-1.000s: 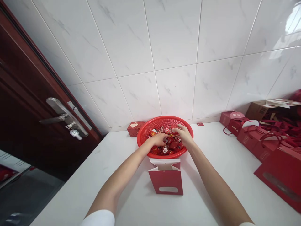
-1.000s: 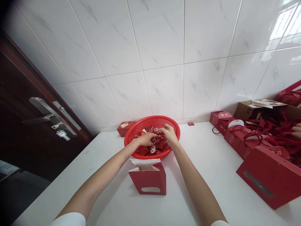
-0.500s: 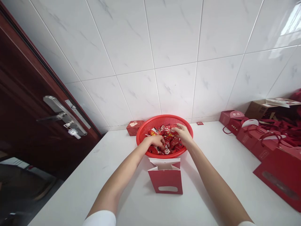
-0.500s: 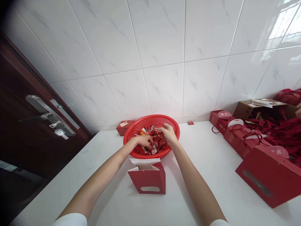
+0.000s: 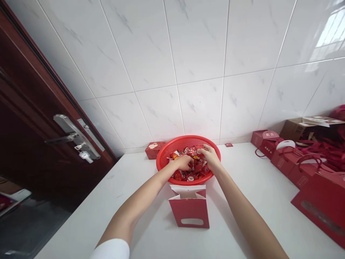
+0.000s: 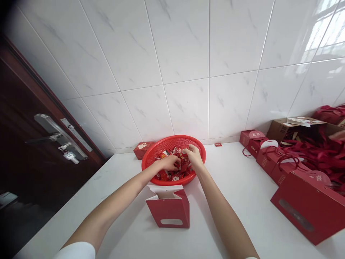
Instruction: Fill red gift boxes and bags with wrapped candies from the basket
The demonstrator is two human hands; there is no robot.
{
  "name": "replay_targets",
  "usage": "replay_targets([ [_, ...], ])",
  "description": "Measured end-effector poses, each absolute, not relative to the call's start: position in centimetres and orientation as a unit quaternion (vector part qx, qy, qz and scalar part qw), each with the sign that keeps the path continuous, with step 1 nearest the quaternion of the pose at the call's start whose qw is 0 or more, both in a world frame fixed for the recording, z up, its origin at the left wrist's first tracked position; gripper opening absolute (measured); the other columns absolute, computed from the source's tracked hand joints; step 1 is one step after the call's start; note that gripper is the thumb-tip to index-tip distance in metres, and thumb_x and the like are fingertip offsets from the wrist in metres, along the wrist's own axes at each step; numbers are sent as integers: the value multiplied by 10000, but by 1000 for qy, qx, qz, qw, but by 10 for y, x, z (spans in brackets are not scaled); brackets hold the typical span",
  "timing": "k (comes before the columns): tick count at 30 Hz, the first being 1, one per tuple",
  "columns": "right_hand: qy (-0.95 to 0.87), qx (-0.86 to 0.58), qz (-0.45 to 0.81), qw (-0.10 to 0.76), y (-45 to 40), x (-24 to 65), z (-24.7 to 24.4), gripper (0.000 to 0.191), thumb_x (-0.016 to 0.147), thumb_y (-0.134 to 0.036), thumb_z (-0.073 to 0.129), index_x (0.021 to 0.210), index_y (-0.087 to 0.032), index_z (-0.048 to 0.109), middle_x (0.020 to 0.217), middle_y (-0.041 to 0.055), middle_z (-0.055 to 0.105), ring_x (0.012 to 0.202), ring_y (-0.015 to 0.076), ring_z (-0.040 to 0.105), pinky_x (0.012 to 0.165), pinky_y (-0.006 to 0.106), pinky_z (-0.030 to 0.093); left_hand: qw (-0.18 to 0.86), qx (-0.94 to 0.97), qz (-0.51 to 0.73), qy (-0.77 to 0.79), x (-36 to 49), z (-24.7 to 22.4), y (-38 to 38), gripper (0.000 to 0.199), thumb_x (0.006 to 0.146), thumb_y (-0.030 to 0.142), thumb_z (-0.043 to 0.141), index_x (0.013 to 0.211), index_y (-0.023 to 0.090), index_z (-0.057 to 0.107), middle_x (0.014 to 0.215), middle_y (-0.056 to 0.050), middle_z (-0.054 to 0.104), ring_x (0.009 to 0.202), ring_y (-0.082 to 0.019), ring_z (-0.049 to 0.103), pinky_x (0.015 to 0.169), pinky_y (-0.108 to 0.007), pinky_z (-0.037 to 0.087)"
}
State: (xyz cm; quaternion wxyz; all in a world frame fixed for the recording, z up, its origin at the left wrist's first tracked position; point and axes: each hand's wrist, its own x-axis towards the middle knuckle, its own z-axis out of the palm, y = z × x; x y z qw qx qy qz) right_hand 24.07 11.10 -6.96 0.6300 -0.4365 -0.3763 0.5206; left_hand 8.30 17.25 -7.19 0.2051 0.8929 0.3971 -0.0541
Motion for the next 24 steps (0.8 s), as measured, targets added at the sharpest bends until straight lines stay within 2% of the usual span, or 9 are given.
replay_targets([
  [2,-371,-435,516,638,112,241,-70,119,592,-258,691,645,-236,587,676,0,683,576,153,580,501,267,439,200,898,-60,388,89,-70,174,234,639,182,750,870,207,723,871,-30,726,818,-247,672,733,-297,493],
  [4,-367,-436,515,641,112,241,-70,111,587,-255,678,659,-232,597,667,0,684,560,150,575,496,266,433,205,900,-68,378,97,-69,175,425,607,246,814,1018,218,710,1001,-42,736,915,-272,686,790,-312,513],
  [7,-363,-438,517,640,111,241,-68,116,578,-248,666,675,-224,606,652,0,683,528,142,567,483,262,417,198,902,-93,372,107,-70,174,732,550,314,876,1231,208,631,1167,-87,711,1049,-318,680,878,-349,527],
  [9,-361,-439,517,640,110,241,-67,118,579,-248,665,676,-224,603,658,-2,687,521,136,562,480,260,414,183,902,-106,375,112,-72,173,826,547,321,881,1305,187,581,1233,-131,684,1101,-361,664,909,-391,527],
  [13,-361,-440,516,640,109,240,-67,121,579,-247,672,669,-224,596,663,-2,690,519,133,559,482,260,418,177,901,-104,383,113,-78,170,825,595,313,859,1347,182,545,1261,-159,670,1115,-393,657,906,-427,530],
  [18,-363,-437,518,640,109,241,-68,138,581,-268,677,683,-223,596,668,-3,694,511,131,557,500,268,450,200,899,-106,375,110,-84,173,792,596,225,850,1337,198,570,1153,-109,723,989,-322,708,820,-346,553],
  [24,-358,-437,517,643,109,240,-69,172,560,-282,681,669,-228,559,644,-14,677,491,129,550,489,272,463,204,910,-66,356,105,-87,176,584,676,145,767,1247,200,654,1148,-104,732,1034,-331,692,896,-377,527],
])
